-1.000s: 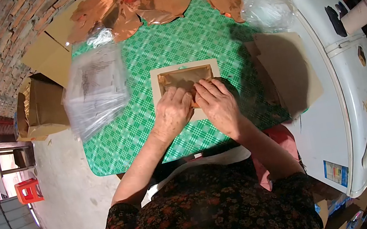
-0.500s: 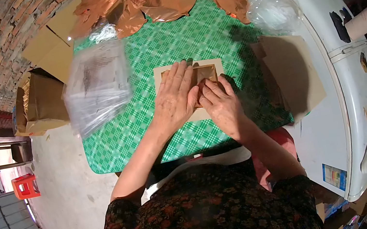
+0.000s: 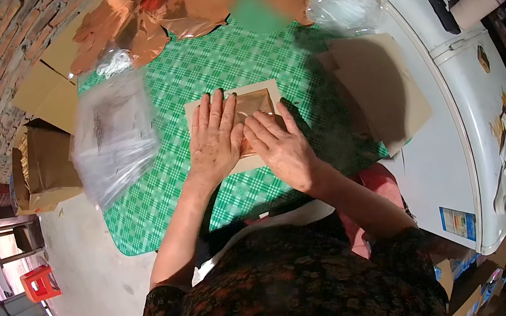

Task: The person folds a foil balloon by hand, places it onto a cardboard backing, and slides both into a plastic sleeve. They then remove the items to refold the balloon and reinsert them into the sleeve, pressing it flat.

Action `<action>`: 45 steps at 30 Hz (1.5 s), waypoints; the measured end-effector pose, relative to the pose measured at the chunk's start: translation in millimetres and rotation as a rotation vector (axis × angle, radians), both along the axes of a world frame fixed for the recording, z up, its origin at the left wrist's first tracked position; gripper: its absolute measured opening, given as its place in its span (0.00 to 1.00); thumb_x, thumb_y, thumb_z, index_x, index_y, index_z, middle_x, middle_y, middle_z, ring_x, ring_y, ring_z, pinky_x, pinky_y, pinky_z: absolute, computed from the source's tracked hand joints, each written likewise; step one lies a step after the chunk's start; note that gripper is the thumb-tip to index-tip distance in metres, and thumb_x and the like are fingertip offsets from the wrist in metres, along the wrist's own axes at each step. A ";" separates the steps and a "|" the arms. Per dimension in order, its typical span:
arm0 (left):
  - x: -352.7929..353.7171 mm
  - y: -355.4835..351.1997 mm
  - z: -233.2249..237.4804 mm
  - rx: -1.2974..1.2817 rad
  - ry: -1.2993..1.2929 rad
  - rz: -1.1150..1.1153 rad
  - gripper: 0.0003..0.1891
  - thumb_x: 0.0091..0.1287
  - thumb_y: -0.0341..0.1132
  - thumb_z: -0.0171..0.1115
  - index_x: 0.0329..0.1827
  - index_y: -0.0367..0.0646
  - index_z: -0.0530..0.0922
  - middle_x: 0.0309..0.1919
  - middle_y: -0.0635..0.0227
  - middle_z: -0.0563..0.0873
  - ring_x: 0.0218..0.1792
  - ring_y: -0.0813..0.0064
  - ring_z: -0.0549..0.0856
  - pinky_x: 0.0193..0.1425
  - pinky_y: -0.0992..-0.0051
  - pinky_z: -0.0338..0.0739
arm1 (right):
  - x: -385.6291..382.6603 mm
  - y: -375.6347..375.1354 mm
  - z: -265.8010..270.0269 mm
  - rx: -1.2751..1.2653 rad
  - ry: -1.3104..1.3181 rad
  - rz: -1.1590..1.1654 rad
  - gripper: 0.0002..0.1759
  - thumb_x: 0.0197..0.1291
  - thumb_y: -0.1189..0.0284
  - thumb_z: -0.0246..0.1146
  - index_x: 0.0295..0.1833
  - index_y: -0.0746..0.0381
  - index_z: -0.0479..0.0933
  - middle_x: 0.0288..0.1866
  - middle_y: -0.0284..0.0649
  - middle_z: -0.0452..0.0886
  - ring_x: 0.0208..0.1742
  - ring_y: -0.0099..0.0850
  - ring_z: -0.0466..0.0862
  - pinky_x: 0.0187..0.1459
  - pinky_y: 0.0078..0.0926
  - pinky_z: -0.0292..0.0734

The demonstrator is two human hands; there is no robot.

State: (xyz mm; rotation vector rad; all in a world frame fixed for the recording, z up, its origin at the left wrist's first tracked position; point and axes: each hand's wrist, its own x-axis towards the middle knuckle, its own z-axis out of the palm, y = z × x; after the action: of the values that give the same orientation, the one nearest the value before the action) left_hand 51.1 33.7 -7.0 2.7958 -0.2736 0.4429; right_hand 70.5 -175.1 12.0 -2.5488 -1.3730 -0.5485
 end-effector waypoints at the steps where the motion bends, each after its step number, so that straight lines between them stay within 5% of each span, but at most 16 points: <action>1: -0.7 -0.4 0.3 0.011 -0.003 0.004 0.33 0.84 0.48 0.54 0.88 0.44 0.65 0.88 0.50 0.63 0.87 0.43 0.60 0.91 0.47 0.52 | -1.9 -1.8 0.1 0.014 0.015 0.000 0.26 0.64 0.71 0.67 0.67 0.68 0.83 0.72 0.47 0.84 0.79 0.42 0.78 0.84 0.67 0.57; 9: -0.8 -3.1 4.2 -0.006 -0.016 0.009 0.36 0.81 0.53 0.59 0.87 0.47 0.67 0.87 0.50 0.65 0.86 0.38 0.60 0.90 0.43 0.51 | -26.7 -35.0 15.9 0.102 0.283 0.060 0.39 0.59 0.62 0.77 0.72 0.74 0.78 0.78 0.57 0.77 0.85 0.51 0.70 0.86 0.68 0.49; 15: -2.7 -4.2 4.5 0.053 0.007 0.033 0.36 0.81 0.55 0.58 0.89 0.54 0.66 0.89 0.53 0.61 0.88 0.37 0.55 0.91 0.40 0.47 | -18.9 -41.3 12.0 0.139 0.215 0.100 0.40 0.61 0.61 0.77 0.73 0.73 0.76 0.74 0.56 0.79 0.83 0.52 0.71 0.85 0.67 0.52; 18: -2.5 -4.0 2.6 0.055 -0.013 0.019 0.35 0.81 0.55 0.58 0.86 0.48 0.70 0.87 0.49 0.64 0.86 0.32 0.57 0.90 0.38 0.48 | -2.7 5.7 25.8 0.223 0.166 -0.007 0.43 0.63 0.59 0.75 0.77 0.72 0.71 0.76 0.55 0.76 0.84 0.52 0.68 0.85 0.66 0.52; 25: -1.6 -2.3 1.0 0.098 0.011 0.026 0.36 0.81 0.55 0.57 0.89 0.55 0.64 0.89 0.53 0.62 0.87 0.34 0.56 0.90 0.37 0.48 | 29.4 27.2 -8.9 0.047 0.227 -0.213 0.54 0.71 0.38 0.62 0.85 0.72 0.62 0.89 0.55 0.61 0.91 0.50 0.56 0.88 0.64 0.39; 36: -80.1 -23.4 11.2 0.098 0.057 0.145 0.37 0.81 0.58 0.57 0.88 0.51 0.67 0.86 0.50 0.66 0.85 0.33 0.60 0.87 0.36 0.52 | -24.8 -8.7 -3.9 -0.031 0.343 -0.066 0.51 0.73 0.44 0.61 0.86 0.70 0.59 0.91 0.54 0.57 0.93 0.49 0.51 0.89 0.61 0.40; 41: -98.0 -27.3 11.1 0.078 0.072 0.167 0.37 0.80 0.55 0.61 0.89 0.52 0.66 0.87 0.52 0.64 0.86 0.35 0.58 0.88 0.37 0.51 | -38.9 -30.4 -1.2 0.016 0.307 -0.068 0.48 0.64 0.54 0.74 0.83 0.68 0.68 0.88 0.50 0.64 0.90 0.45 0.60 0.87 0.68 0.45; 45: -97.3 -26.8 11.5 0.092 0.079 0.170 0.37 0.80 0.55 0.60 0.89 0.53 0.66 0.88 0.52 0.63 0.87 0.36 0.58 0.88 0.37 0.50 | -40.8 -39.4 7.8 -0.009 0.210 -0.160 0.48 0.66 0.52 0.73 0.83 0.67 0.68 0.88 0.50 0.65 0.90 0.44 0.61 0.88 0.66 0.44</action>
State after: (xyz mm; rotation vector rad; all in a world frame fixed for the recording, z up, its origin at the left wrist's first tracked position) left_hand -46.3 7.0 4.5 2.9310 -0.0402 0.3648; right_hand 29.7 -214.5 19.9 -2.6500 -1.1116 -0.2882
